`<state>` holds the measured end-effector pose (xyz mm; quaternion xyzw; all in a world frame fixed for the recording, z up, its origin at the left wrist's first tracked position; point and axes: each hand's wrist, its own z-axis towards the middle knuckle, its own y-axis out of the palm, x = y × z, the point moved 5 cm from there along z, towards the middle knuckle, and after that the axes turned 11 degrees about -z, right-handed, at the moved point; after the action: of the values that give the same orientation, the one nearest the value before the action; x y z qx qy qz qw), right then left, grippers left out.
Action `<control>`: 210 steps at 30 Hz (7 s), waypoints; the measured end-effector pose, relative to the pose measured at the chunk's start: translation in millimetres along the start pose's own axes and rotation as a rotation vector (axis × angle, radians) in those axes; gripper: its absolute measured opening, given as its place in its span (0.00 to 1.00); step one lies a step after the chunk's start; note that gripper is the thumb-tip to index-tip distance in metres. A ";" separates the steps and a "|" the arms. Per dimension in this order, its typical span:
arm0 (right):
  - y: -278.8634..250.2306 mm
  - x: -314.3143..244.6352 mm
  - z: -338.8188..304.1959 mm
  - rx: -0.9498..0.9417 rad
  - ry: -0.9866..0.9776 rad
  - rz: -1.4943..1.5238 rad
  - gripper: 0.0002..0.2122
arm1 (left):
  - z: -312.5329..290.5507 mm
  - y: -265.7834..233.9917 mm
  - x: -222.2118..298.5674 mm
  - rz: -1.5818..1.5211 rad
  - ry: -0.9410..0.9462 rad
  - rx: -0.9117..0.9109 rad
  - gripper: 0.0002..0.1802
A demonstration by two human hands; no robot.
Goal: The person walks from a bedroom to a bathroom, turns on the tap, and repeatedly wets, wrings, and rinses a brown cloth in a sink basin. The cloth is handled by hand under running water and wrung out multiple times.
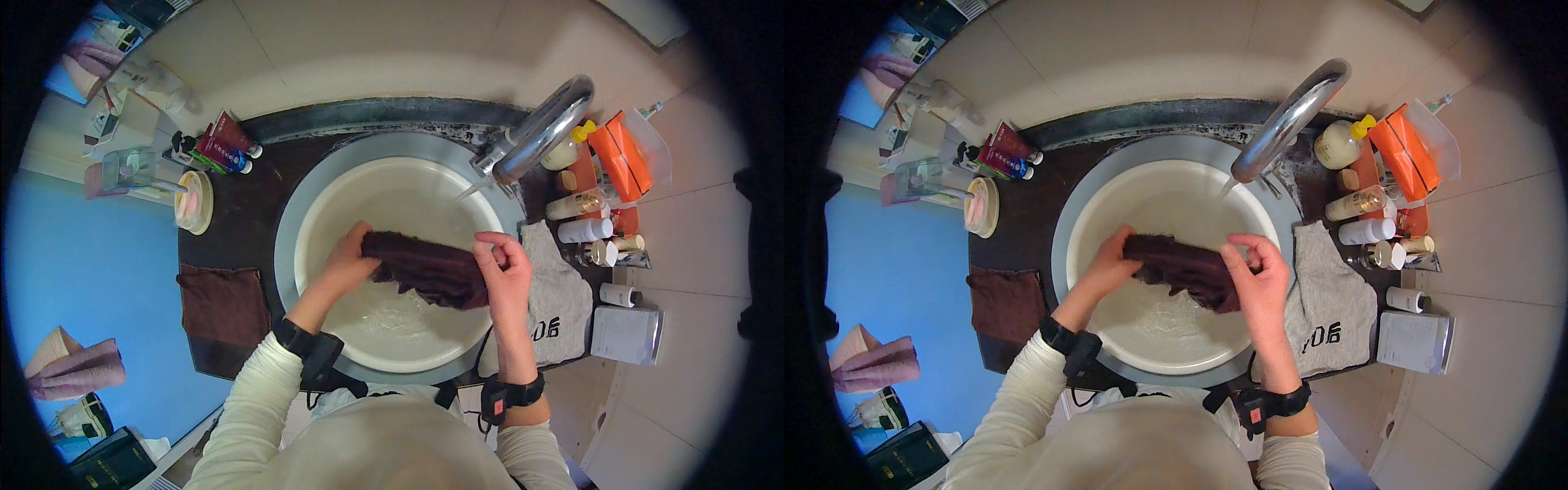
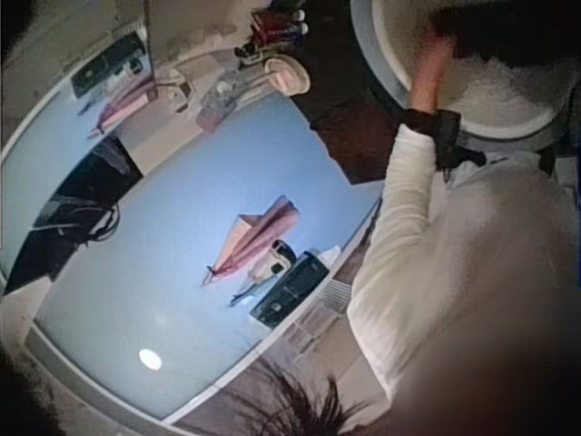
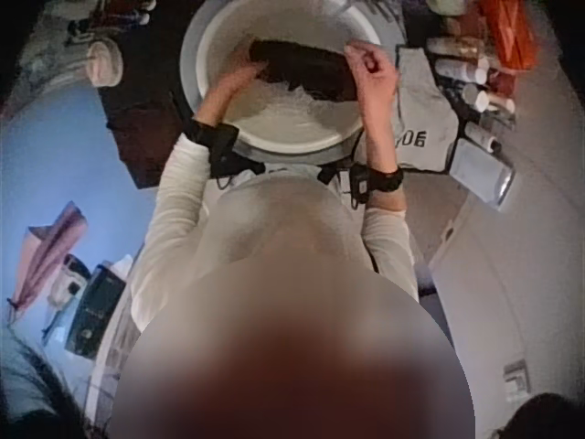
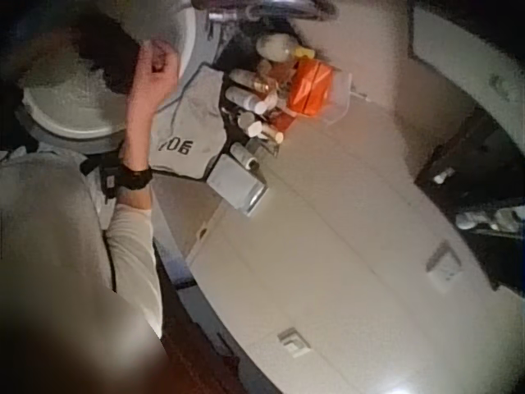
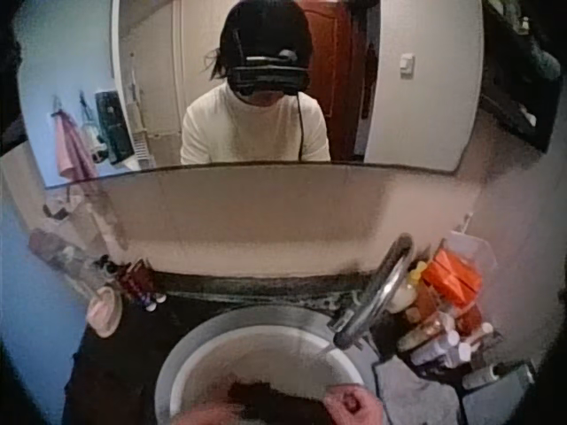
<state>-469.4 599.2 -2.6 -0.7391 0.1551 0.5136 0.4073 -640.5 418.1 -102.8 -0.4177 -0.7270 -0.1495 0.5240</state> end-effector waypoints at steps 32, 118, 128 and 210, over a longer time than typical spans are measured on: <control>131.7 37.6 6.4 -0.088 -0.327 -0.496 0.12 | 19.7 77.9 -71.3 -1.472 -0.381 0.099 0.12; 129.6 50.4 27.3 -0.105 -0.344 -0.684 0.17 | 8.9 62.7 -62.5 -1.303 -0.356 0.156 0.18; 135.2 123.6 17.1 -0.059 -0.142 -1.111 0.31 | 11.2 42.0 -39.5 0.810 -0.008 0.278 0.41; 156.7 6.8 -13.3 -0.012 -0.367 -0.441 0.18 | 27.8 53.0 -77.6 -1.032 0.250 -0.039 0.21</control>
<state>-559.6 493.2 -76.1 -0.6521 -0.0888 0.5387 0.5260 -609.8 433.5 -194.6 0.0056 -0.7671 -0.4500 0.4571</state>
